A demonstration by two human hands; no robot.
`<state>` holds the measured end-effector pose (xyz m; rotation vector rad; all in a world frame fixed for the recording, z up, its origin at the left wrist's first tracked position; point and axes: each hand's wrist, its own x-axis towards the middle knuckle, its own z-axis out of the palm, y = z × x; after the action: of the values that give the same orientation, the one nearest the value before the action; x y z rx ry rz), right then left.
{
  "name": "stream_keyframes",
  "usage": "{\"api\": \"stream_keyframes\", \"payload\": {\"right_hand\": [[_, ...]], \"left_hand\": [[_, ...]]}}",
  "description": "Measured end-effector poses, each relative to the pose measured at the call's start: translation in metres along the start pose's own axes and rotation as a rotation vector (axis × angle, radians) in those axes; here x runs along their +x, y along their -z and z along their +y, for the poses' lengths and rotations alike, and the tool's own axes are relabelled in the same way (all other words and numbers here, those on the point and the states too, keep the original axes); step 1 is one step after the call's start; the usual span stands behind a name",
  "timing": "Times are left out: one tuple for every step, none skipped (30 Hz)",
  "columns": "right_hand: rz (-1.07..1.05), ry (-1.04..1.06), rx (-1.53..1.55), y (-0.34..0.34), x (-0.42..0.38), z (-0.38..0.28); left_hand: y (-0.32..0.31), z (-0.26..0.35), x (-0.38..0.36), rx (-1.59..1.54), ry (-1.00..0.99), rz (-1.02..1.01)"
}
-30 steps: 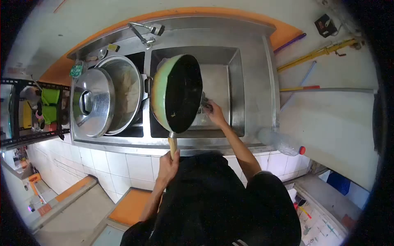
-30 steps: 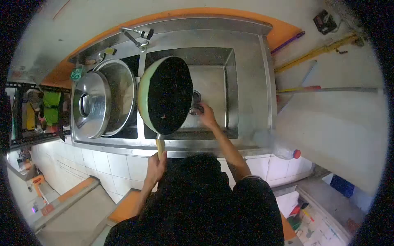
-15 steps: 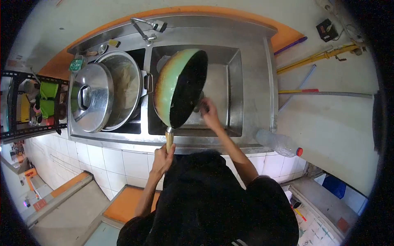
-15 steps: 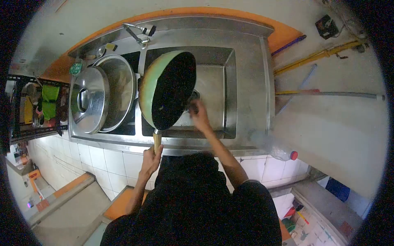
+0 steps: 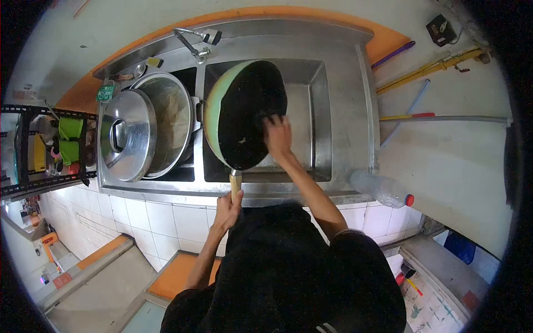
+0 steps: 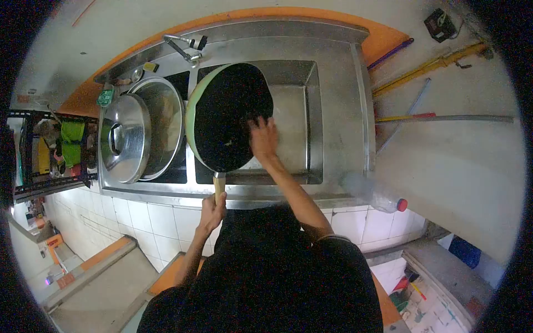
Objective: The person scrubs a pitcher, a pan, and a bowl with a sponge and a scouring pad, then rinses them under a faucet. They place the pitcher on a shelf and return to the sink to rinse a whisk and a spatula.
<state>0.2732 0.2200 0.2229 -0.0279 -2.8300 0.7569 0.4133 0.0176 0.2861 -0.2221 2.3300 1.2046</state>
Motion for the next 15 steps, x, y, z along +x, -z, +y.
{"api": "stream_keyframes", "payload": {"right_hand": [[0.000,-0.018,0.149,-0.013,-0.006,-0.008],[0.000,-0.031,0.298,-0.026,-0.016,-0.020],[-0.010,-0.038,0.447,-0.029,-0.021,-0.027],[-0.154,0.153,0.598,-0.030,-0.024,-0.029],[-0.157,0.166,0.644,-0.031,-0.023,-0.026],[-0.164,0.179,0.692,-0.007,-0.012,-0.036],[-0.173,0.184,0.743,0.011,-0.004,-0.045],[-0.212,0.058,0.851,0.015,0.005,-0.049],[-0.212,0.111,0.839,0.005,0.001,-0.052],[-0.206,0.161,0.827,-0.008,-0.008,-0.055],[-0.195,0.213,0.812,-0.019,-0.016,-0.054],[-0.202,0.273,0.646,-0.015,-0.024,-0.048],[-0.178,0.279,0.386,-0.019,-0.025,-0.018],[-0.154,0.287,0.127,-0.023,-0.021,0.014],[-0.160,0.192,0.022,-0.001,-0.010,0.026]], "left_hand": [[-0.001,0.004,0.000,0.012,-0.032,0.013],[-0.001,0.010,0.001,0.048,-0.055,0.019],[-0.001,0.009,0.005,0.054,-0.040,0.028],[0.000,0.005,0.007,0.060,-0.018,0.034],[0.002,0.003,0.010,0.063,0.001,0.042],[0.005,0.004,0.011,0.069,-0.152,0.093],[0.008,0.004,0.011,0.055,-0.106,0.074],[0.008,0.004,0.012,0.063,-0.097,0.070],[0.008,0.004,0.014,0.072,-0.094,0.065],[0.010,0.009,0.013,0.118,-0.092,0.066],[0.013,0.017,0.013,0.163,-0.095,0.066],[0.014,0.022,0.014,0.207,-0.097,0.063],[0.015,0.020,0.014,0.198,-0.133,0.072],[0.016,0.016,0.012,0.185,-0.166,0.086],[0.018,0.011,0.008,0.174,-0.193,0.099]]}}
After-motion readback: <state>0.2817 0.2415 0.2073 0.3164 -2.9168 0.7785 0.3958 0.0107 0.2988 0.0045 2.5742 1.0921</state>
